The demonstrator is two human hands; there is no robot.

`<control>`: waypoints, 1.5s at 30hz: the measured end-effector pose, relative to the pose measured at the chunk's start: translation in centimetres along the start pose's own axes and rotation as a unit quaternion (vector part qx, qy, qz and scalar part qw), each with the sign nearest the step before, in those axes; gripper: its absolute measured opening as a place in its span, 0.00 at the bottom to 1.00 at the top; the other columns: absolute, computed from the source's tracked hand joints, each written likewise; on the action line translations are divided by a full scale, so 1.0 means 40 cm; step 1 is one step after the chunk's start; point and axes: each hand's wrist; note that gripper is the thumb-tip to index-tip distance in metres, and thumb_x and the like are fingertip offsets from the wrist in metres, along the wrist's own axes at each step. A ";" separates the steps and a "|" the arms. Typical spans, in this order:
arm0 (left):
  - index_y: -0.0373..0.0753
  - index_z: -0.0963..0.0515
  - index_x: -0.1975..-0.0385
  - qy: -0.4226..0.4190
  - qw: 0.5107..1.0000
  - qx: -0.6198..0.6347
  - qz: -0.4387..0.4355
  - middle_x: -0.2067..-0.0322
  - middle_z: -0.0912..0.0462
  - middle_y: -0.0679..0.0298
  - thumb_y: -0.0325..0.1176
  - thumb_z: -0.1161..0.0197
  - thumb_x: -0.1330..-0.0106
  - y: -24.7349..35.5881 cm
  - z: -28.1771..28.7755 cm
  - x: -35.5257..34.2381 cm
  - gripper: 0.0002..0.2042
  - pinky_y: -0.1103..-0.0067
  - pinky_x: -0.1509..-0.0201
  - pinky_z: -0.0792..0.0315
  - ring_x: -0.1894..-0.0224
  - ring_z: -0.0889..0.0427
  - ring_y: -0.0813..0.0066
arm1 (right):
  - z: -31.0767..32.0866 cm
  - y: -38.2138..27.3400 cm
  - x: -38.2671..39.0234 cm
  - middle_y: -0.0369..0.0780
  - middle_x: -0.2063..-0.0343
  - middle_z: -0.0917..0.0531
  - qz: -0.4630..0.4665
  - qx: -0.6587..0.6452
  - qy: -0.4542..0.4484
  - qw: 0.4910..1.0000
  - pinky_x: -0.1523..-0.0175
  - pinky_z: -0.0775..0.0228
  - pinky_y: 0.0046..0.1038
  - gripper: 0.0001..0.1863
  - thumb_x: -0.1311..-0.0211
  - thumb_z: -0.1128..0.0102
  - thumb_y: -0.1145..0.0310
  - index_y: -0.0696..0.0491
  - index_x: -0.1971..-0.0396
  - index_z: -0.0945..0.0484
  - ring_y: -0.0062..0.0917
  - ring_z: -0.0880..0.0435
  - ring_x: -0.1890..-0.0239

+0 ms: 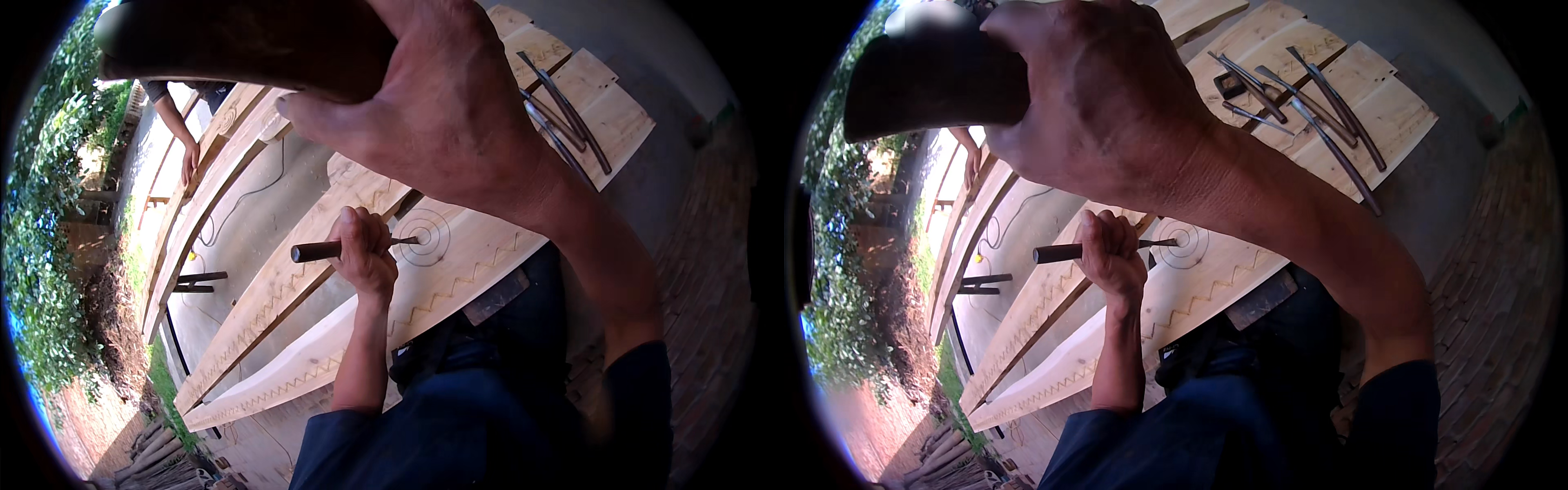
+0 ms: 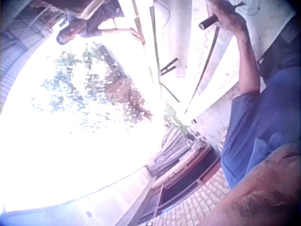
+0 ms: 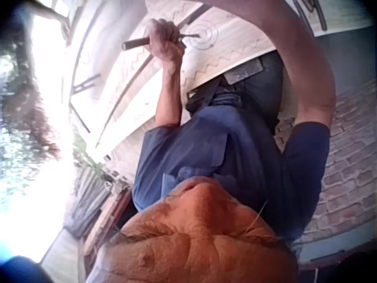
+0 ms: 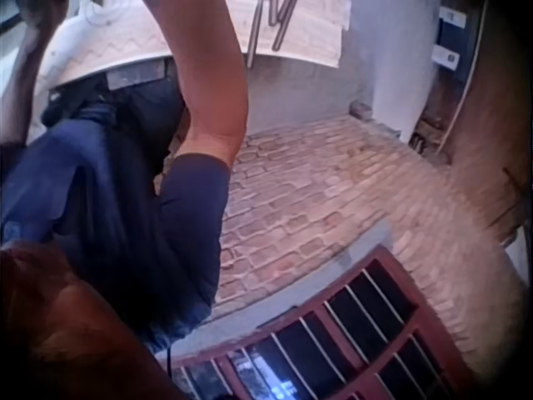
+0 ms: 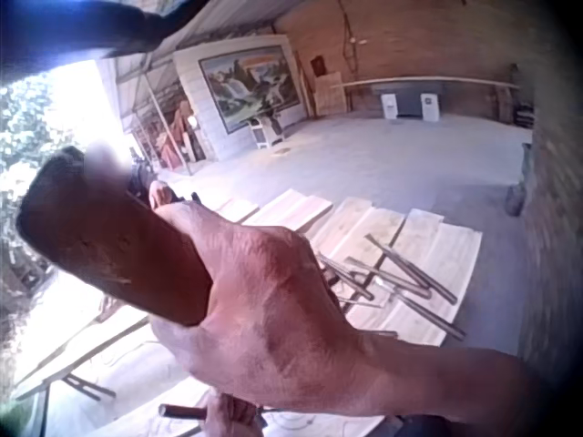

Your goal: The person carves a circular design into a wooden board using a chisel and a wooden mallet, occasionally setting down the tools to pick up a different chisel from a set.

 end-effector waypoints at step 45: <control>0.46 0.38 0.78 0.133 0.985 -0.110 0.014 0.85 0.44 0.76 0.47 0.39 0.21 -0.013 -0.050 0.007 0.23 0.81 0.80 0.55 0.83 0.49 0.88 | 0.077 0.010 0.074 0.44 0.61 0.11 -0.160 0.016 -0.213 0.964 0.52 0.19 0.34 0.23 0.47 0.28 0.78 0.57 0.49 0.20 0.36 0.09 0.57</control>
Point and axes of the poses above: each hand's wrist, its own x-axis away from the middle knuckle, its own z-axis out of the back of the hand, y = z × x
